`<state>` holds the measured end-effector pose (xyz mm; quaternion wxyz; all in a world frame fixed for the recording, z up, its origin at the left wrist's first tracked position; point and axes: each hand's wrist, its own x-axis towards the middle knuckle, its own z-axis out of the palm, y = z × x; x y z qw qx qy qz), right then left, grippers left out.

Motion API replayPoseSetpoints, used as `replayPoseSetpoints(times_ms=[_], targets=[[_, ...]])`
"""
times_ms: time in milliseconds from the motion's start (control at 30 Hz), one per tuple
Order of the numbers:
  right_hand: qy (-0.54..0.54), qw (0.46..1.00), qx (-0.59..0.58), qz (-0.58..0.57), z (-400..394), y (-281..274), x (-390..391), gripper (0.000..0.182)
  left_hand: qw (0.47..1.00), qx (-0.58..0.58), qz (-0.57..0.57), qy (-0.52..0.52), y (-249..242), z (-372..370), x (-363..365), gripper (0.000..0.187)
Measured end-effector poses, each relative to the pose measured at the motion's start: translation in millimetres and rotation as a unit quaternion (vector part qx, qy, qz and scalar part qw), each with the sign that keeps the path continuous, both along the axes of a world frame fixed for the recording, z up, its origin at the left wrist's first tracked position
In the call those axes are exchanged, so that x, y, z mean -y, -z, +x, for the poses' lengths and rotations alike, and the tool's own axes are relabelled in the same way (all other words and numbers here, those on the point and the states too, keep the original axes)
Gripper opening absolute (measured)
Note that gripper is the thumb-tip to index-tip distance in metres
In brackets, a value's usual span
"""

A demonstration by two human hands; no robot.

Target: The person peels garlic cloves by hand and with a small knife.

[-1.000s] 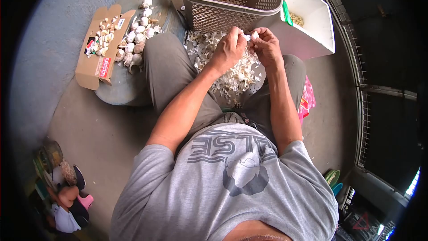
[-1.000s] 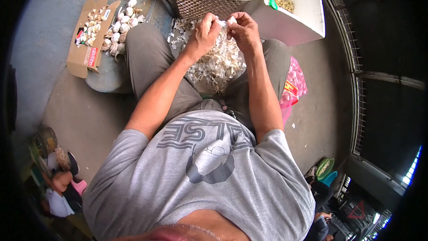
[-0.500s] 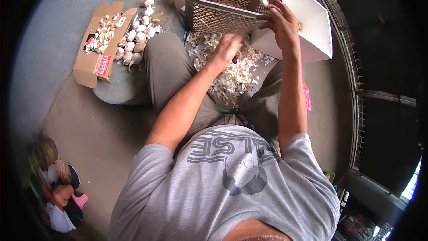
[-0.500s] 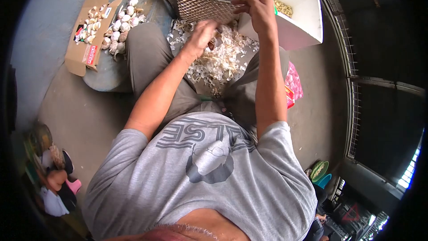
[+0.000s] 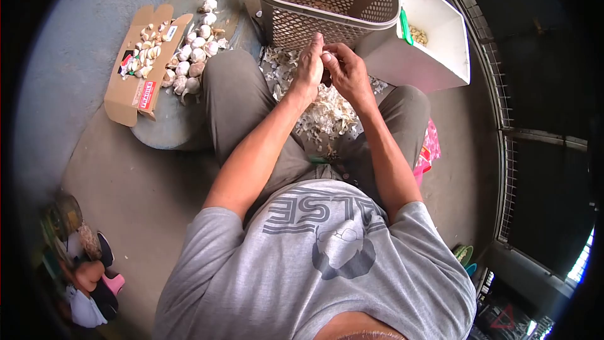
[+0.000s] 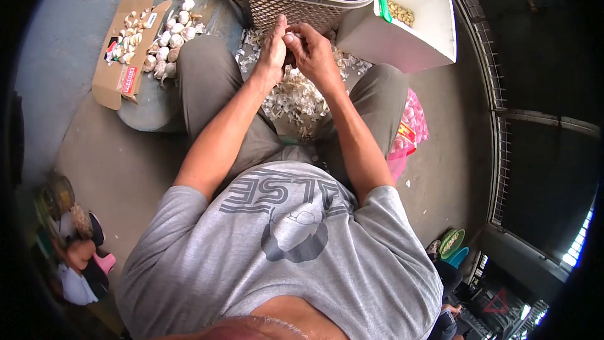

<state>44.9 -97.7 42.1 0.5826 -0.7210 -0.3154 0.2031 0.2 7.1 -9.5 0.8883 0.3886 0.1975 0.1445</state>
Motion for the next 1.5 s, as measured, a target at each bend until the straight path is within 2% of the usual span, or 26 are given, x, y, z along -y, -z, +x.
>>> replayPoseSetpoints(times_ms=[67, 167, 267, 400, 500, 633, 733, 833, 967, 1000, 1100, 1133, 1267, 1367, 1500], targets=[[0.010, 1.000, 0.010, -0.005, -6.9, -7.6, 1.1, 0.032, 0.999, -0.019, 0.034, 0.018, 3.6, -4.3, -3.5, 0.056], [0.015, 0.993, 0.089, -0.075, -3.8, -8.3, 2.0, 0.029, 0.998, 0.031, 0.023, -0.055, 10.4, -0.2, 11.3, 0.055], [0.028, 0.999, 0.043, -0.010, -5.0, 2.7, -1.3, 0.025, 0.998, 0.011, -0.065, -0.022, 10.5, -5.6, 7.0, 0.051], [0.055, 0.994, 0.089, 0.020, -11.7, 8.7, -6.3, 0.023, 0.990, 0.043, -0.132, -0.014, 13.4, -6.3, 5.5, 0.045], [0.055, 0.983, 0.163, -0.063, -11.5, 12.4, -6.9, 0.026, 0.988, 0.007, -0.145, -0.057, 4.0, -6.9, 9.9, 0.040], [0.041, 0.978, 0.199, -0.043, -11.2, 20.2, -4.8, 0.023, 0.991, 0.005, -0.118, -0.060, 13.7, -8.2, 9.6, 0.038], [0.035, 0.976, 0.211, -0.029, -7.2, 27.4, -1.6, 0.020, 0.989, -0.042, -0.135, -0.049, 8.1, -8.1, 10.8, 0.040], [0.032, 0.985, 0.155, -0.066, -8.8, 24.9, 2.0, 0.019, 0.987, -0.108, -0.115, -0.012, -4.8, -15.8, 9.6, 0.044], [0.024, 0.998, 0.056, 0.015, -3.5, 33.2, 0.0, 0.029, 0.992, -0.090, -0.083, 0.027, 4.6, -15.7, 2.4, 0.048], [0.017, 0.999, 0.007, 0.046, -2.0, 31.9, 0.8, 0.033, 0.993, -0.082, -0.063, 0.049, 0.3, -18.2, 2.2, 0.054], [0.033, 0.998, 0.033, -0.051, -3.8, 18.6, -2.0, 0.031, 0.997, -0.026, -0.069, -0.026, 1.1, -9.5, 11.4, 0.055], [0.039, 0.997, 0.056, -0.019, -10.2, 13.0, -2.1, 0.028, 0.993, -0.024, -0.110, -0.035, -0.5, -6.2, 14.3, 0.055], [0.028, 0.996, 0.082, -0.026, -11.5, 8.4, -2.6, 0.025, 0.988, -0.027, -0.145, 0.039, 8.2, -16.3, 2.4, 0.049], [0.038, 0.987, 0.144, -0.053, -11.3, 10.9, -2.2, 0.024, 0.985, -0.041, -0.167, 0.011, 11.7, -12.7, 3.3, 0.047], [0.043, 0.987, 0.155, -0.020, -11.0, 16.7, 0.4, 0.023, 0.983, -0.103, -0.145, 0.045, 7.1, -17.6, 2.1, 0.042]])
